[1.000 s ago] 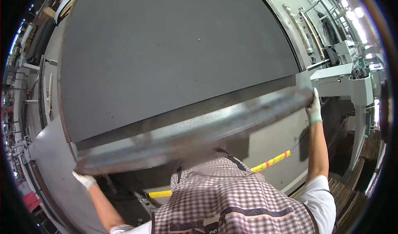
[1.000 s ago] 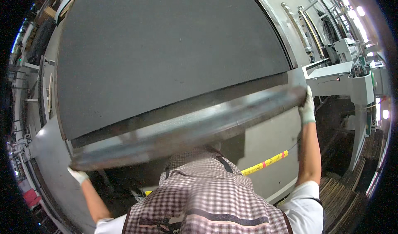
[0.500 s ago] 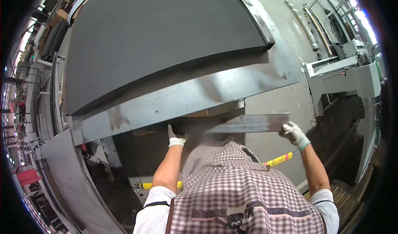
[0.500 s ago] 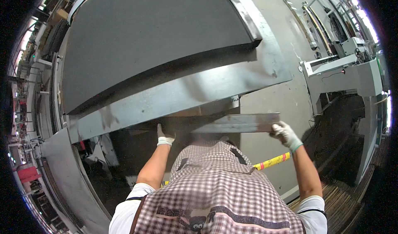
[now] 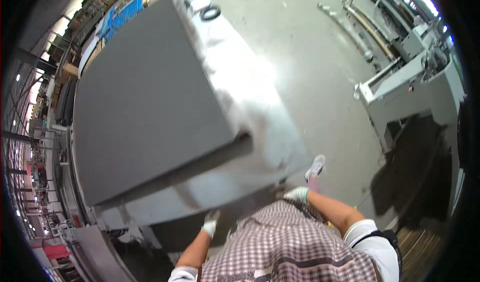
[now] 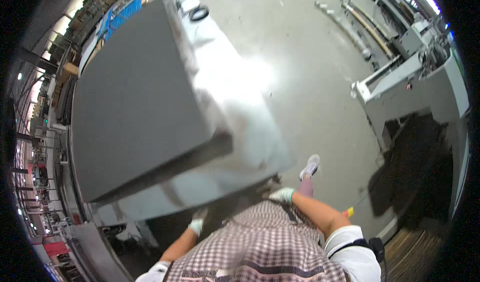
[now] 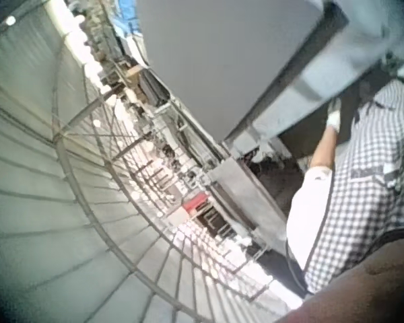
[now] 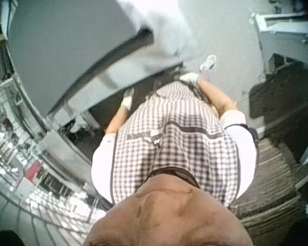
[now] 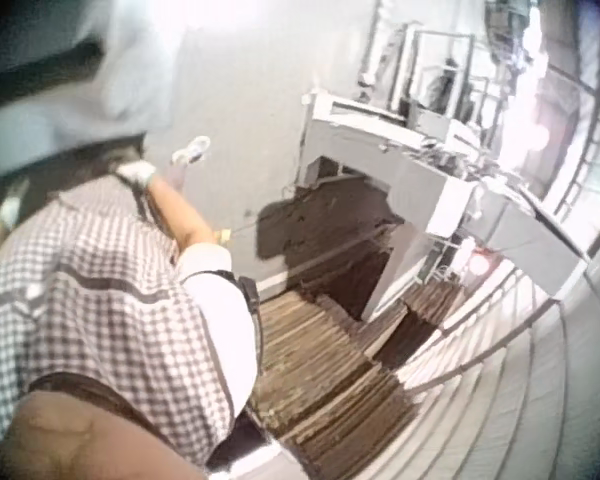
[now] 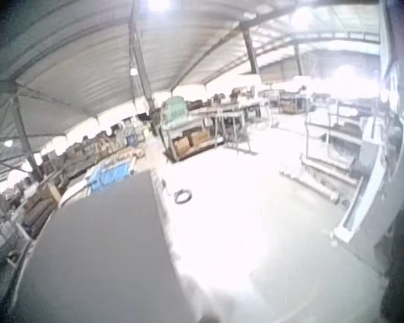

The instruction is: The worker applies identification labels to large grey panels and attaches protective trim strips to the edges in a manufacturing environment.

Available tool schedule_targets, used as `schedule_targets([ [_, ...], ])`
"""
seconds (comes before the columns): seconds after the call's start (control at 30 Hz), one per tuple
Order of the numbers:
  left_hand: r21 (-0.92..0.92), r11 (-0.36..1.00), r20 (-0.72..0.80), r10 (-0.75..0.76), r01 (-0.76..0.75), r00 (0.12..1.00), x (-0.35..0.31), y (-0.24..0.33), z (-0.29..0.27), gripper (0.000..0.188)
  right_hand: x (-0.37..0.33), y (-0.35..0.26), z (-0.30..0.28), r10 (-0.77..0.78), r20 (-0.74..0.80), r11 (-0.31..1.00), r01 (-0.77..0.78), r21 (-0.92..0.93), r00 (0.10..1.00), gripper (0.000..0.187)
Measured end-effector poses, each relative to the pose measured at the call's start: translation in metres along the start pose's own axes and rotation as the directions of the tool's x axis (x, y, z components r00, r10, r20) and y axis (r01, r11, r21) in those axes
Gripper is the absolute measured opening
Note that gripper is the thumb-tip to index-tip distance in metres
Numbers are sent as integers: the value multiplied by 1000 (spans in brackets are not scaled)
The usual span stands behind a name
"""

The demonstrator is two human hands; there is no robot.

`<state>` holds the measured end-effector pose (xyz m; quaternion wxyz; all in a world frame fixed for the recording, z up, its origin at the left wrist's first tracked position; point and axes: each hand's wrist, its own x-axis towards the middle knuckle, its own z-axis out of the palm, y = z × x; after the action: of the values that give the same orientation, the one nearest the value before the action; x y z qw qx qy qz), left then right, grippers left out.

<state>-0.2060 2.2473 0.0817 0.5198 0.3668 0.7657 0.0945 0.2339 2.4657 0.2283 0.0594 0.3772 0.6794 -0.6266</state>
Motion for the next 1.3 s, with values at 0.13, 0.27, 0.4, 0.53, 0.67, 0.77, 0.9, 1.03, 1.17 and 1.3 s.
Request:
schedule_targets([
  [0.13,583,723,482,58,-370,874,-34,49,56,44,-32,140,-78,-60,-166,996,71,57,984,37],
  [0.27,-14,1000,570,23,-18,822,-112,85,162,28,-102,151,-247,403,20,899,-392,-197,915,42],
  [0.4,-72,997,655,67,-27,753,-106,286,185,29,-119,227,-402,447,-98,790,-444,-424,889,43],
  [0.53,-186,925,666,367,-332,649,-78,525,113,30,-47,220,-537,389,-155,793,-415,-445,908,41],
  [0.67,18,941,162,331,-339,929,18,728,13,37,50,147,-635,207,-181,869,-265,-418,962,38],
  [0.77,-159,722,-530,513,-674,675,157,838,-49,50,81,92,-703,144,-217,975,-176,-134,965,36],
  [0.9,296,915,-757,400,-274,517,314,936,-158,99,125,74,-785,-13,-193,999,5,-42,981,33],
  [1.03,387,893,-853,250,232,459,415,971,-200,99,182,88,-876,156,-182,988,-150,48,971,24],
  [1.17,531,809,-826,428,253,367,452,973,-197,61,291,8,-969,-330,-199,880,225,-419,923,22],
  [1.3,424,906,-834,379,24,401,418,980,-208,49,405,-231,-970,-750,76,513,649,-562,657,33],
])
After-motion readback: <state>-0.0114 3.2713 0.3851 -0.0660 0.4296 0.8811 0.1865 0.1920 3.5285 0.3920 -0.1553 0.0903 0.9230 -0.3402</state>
